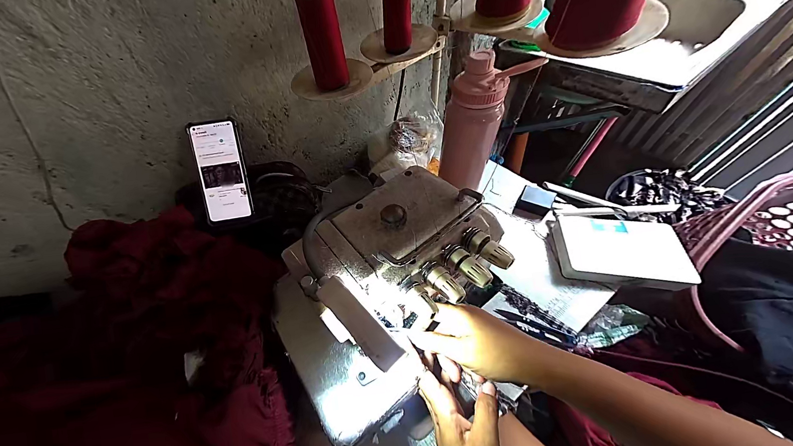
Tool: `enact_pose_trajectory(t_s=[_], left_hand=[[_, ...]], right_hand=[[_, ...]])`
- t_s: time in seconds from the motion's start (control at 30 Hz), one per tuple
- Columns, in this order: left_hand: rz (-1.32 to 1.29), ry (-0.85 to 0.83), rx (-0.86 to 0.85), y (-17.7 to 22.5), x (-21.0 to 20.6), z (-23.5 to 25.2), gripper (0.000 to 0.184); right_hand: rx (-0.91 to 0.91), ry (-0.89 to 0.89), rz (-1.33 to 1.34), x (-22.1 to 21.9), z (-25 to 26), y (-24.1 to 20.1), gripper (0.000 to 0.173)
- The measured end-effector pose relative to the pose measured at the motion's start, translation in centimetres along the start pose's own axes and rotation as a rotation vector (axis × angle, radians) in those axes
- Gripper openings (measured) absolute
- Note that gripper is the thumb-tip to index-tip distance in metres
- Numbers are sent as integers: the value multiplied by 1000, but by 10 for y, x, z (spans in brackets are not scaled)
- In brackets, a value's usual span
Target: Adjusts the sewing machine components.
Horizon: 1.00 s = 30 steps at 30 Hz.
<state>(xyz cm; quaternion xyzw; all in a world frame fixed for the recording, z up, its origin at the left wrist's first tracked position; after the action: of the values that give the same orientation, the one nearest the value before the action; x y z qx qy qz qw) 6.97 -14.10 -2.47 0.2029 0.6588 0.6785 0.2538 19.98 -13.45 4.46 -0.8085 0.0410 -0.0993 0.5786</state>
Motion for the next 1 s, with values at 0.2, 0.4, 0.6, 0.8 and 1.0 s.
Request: enact_pose_trajectory(t_s=[0.2, 0.4, 0.6, 0.8, 1.0], left_hand=[[-50, 16, -26, 1, -2, 3, 105], [-182, 28, -70, -1, -4, 5, 106], [-264, 51, -80, -1, -8, 7, 105], [-253, 50, -89, 1, -7, 7, 107], [-216, 61, -90, 1, -6, 8, 113]], right_hand=[[-19, -28, -46, 2, -1, -6, 22], [0, -36, 4, 1, 1, -2, 21], [-22, -18, -74, 4, -3, -8, 23], [0, -2, -130, 4, -5, -9, 26], [74, 35, -111, 1, -1, 0, 24]])
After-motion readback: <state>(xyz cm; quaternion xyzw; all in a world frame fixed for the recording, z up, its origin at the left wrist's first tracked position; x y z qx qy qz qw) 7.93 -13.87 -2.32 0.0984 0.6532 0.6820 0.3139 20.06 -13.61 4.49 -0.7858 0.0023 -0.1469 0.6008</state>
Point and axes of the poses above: each hand's wrist, its own z-axis towards the middle knuckle, its own x-axis out of the back of the hand, y = z × x, the point moved 1 cm from there along z, towards the middle knuckle, and after that the axes turned 15 degrees about z, right-handed, at the moved point
